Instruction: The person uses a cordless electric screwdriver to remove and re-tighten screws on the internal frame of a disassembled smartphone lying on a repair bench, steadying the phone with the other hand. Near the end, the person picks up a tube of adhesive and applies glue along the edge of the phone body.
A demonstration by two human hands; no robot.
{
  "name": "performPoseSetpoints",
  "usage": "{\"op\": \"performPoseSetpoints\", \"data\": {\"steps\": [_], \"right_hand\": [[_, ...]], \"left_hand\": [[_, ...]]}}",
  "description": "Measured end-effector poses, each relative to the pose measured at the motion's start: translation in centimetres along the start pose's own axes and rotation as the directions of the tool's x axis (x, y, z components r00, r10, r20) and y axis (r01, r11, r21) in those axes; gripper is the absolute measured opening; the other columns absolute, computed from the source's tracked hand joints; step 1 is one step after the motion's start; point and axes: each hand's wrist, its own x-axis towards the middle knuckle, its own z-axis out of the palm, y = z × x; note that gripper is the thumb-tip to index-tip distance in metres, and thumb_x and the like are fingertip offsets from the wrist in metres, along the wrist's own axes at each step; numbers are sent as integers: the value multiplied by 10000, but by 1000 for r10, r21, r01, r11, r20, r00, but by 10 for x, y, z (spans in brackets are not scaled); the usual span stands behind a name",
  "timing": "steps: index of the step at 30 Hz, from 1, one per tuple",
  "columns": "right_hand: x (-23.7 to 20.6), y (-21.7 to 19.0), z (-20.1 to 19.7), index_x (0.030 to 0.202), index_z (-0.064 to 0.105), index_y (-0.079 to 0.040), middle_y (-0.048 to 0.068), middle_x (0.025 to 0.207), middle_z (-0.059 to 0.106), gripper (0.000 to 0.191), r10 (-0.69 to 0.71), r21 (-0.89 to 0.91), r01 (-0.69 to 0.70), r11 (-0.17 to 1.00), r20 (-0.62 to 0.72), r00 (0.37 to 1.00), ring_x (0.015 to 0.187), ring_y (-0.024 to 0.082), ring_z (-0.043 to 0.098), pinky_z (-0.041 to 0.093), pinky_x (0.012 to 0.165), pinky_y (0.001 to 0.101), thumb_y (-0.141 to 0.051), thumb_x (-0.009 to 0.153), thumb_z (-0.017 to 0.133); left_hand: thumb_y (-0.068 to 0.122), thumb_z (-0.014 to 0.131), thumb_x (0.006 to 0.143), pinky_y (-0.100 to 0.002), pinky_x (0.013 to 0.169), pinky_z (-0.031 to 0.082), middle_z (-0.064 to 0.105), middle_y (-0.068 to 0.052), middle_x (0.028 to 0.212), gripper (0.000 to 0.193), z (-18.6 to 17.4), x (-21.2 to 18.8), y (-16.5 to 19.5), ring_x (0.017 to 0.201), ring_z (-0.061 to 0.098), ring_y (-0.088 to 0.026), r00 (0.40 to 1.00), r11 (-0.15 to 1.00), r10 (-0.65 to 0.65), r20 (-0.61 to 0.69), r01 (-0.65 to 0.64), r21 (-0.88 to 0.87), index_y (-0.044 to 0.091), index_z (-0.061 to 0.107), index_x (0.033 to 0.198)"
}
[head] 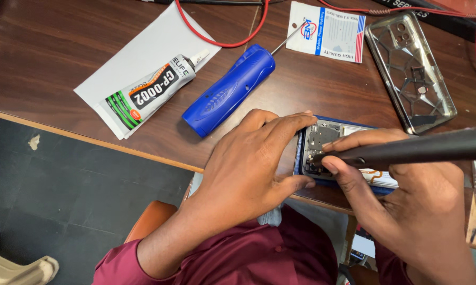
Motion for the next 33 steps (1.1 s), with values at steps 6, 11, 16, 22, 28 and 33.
{"op": "performPoseSetpoints", "data": {"steps": [6, 11, 16, 22, 28, 33], "right_hand": [[-7, 2, 2, 982, 687, 36, 108, 988, 744, 178, -2, 29, 3, 1000, -30, 1000, 877, 197, 750, 580, 771, 296, 5, 848, 800], [-9, 3, 3, 974, 687, 37, 119, 992, 740, 186, -32, 6, 32, 999, -31, 999, 886, 209, 748, 578, 764, 304, -3, 840, 809], [-8, 1, 3, 971, 685, 38, 118, 971, 741, 186, -15, 4, 16, 1000, -34, 999, 867, 204, 747, 575, 752, 304, -3, 838, 808], [-6, -1, 2, 973, 695, 37, 121, 954, 742, 194, 2, 9, -2, 1000, -33, 999, 855, 203, 743, 568, 745, 305, 0, 820, 810], [-6, -1, 3, 989, 700, 25, 110, 966, 742, 196, 12, 37, -11, 999, -31, 999, 874, 197, 745, 571, 761, 297, -4, 830, 811], [-7, 1, 3, 988, 699, 24, 113, 971, 742, 207, 2, 25, -2, 1000, -31, 1000, 875, 205, 743, 570, 763, 306, 0, 817, 812]], "left_hand": [[266, 898, 706, -419, 896, 516, 712, -94, 1166, 788, 1, -1, -1, 1127, 620, -309, 1000, 1000, -10, 1, 10, 9, 73, 552, 1387], [266, 896, 705, -418, 902, 515, 715, -99, 1168, 789, 1, -1, -1, 1135, 620, -312, 1000, 1000, 4, -1, -4, 12, 63, 551, 1385], [259, 894, 704, -425, 898, 512, 713, -111, 1155, 790, 1, -1, -1, 1131, 617, -319, 1000, 1000, 6, 2, -6, 17, 50, 552, 1384], [265, 893, 704, -427, 898, 515, 710, -115, 1179, 793, 1, -1, -2, 1142, 613, -328, 1000, 1000, 12, -2, -12, 15, 47, 550, 1385], [270, 895, 699, -427, 897, 518, 710, -108, 1167, 788, 2, -1, -1, 1143, 616, -324, 1000, 1000, -7, 5, 7, 21, 53, 564, 1381], [260, 894, 692, -424, 896, 516, 707, -114, 1197, 795, 1, 0, -1, 1139, 615, -325, 1000, 1000, 9, 1, -9, 22, 41, 560, 1379]]}}
